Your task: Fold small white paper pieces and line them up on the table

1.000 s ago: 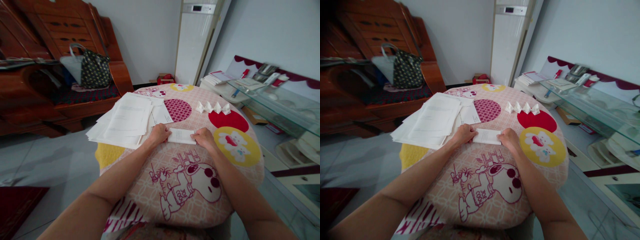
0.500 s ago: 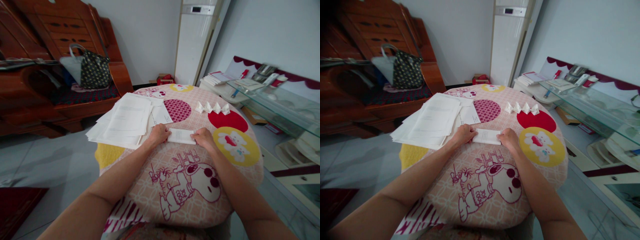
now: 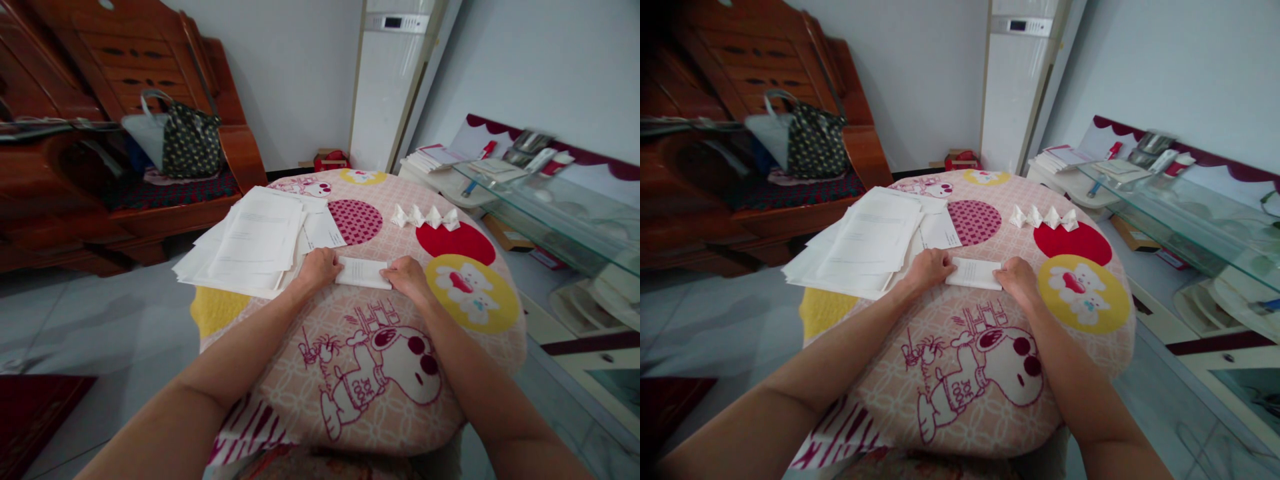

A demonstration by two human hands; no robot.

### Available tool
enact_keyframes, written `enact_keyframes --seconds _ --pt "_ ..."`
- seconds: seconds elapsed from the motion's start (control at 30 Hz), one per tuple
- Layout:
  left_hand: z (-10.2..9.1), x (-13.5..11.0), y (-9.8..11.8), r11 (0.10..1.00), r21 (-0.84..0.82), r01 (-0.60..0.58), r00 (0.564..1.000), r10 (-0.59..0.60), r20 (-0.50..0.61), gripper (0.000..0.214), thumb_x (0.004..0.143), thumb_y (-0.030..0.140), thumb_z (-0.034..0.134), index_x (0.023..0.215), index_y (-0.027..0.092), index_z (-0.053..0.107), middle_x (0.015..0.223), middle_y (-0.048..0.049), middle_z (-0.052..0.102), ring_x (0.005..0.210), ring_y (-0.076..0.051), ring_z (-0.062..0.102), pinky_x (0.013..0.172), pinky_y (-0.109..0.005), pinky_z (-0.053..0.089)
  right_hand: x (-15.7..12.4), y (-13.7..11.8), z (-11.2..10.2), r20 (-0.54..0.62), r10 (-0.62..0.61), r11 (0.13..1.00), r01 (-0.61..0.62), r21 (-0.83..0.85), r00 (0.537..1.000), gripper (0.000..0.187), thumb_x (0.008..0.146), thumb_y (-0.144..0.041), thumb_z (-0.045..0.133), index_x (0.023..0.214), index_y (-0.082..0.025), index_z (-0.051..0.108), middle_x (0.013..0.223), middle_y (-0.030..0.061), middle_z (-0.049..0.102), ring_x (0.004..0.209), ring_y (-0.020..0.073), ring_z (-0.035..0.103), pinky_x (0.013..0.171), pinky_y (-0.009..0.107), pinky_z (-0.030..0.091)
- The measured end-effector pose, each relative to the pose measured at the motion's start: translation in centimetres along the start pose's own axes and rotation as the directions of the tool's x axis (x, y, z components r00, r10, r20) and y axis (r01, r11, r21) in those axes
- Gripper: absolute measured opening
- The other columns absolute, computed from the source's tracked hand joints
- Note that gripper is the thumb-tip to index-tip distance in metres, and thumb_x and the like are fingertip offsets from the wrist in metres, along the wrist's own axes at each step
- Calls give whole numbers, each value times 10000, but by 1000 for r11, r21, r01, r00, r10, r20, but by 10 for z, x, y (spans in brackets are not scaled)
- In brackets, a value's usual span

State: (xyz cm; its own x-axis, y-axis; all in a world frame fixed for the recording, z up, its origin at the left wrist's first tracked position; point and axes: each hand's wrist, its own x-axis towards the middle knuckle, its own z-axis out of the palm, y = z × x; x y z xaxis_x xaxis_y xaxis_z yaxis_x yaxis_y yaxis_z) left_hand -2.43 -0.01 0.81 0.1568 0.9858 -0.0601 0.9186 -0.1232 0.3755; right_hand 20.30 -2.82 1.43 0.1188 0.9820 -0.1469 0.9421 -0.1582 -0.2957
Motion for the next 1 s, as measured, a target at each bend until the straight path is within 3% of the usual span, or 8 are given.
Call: enact_keyframes --seconds 0.07,0.13,0.23,0.33,0.47,0.57,0.73,1.0 --pt "1 2 -2 997 -39 -72 997 70 -42 115 824 227 666 923 183 705 952 -84 721 939 -223 668 847 -291 502 -1 0 -1 -5 -1 1000 1 -13 1000 315 870 -401 625 728 -162 774 752 115 753 746 206 683 596 270 381" --pt "4 5 -4 967 -127 -223 974 214 -80 197 784 110 661 965 179 694 1048 -76 709 944 -190 658 854 -273 504 -1 0 -1 -23 9 999 -9 -33 1000 318 863 -416 627 744 -162 775 795 127 761 769 218 688 597 278 380" --pt "6 11 -6 857 -267 -441 896 439 -68 286 796 2 575 978 177 709 1170 -70 695 1000 -149 657 904 -254 508 -1 0 -2 -44 5 998 -7 -58 999 329 853 -437 627 756 -162 777 822 138 765 791 231 692 597 284 381" --pt "6 15 -7 784 -329 -527 831 557 -3 330 869 17 520 1011 212 745 1253 -48 698 1145 -137 639 1028 -280 474 -1 1 -2 -40 6 999 -8 -51 999 330 852 -443 626 769 -164 782 810 132 764 784 228 691 592 283 382" --pt "3 17 -7 788 -278 -549 799 592 100 394 902 46 533 1132 278 754 1376 -20 658 1260 -142 597 1105 -298 426 0 1 -2 -32 28 999 -28 -24 999 309 846 -433 640 790 -168 790 786 117 760 768 218 688 587 280 380" --pt "4 15 -3 801 -204 -562 792 593 148 321 934 166 593 1179 307 745 1418 -6 634 1251 -163 609 1105 -308 430 1 1 0 -37 26 999 -27 -23 999 322 849 -444 637 762 -170 782 769 112 756 753 215 685 587 284 381" --pt "16 6 4 851 -115 -512 847 522 100 297 928 276 639 1204 239 745 1411 -52 639 1233 -213 628 1098 -344 458 3 3 2 -63 22 999 -25 -46 998 307 839 -444 646 749 -179 770 800 107 762 767 221 686 589 291 376" --pt "22 -4 4 850 -97 -517 849 524 64 397 866 272 705 1259 216 714 1449 -96 602 1322 -257 568 1144 -408 449 1 2 3 -62 26 1000 -27 -13 998 299 839 -439 660 723 -184 762 768 99 754 740 207 674 588 283 370"
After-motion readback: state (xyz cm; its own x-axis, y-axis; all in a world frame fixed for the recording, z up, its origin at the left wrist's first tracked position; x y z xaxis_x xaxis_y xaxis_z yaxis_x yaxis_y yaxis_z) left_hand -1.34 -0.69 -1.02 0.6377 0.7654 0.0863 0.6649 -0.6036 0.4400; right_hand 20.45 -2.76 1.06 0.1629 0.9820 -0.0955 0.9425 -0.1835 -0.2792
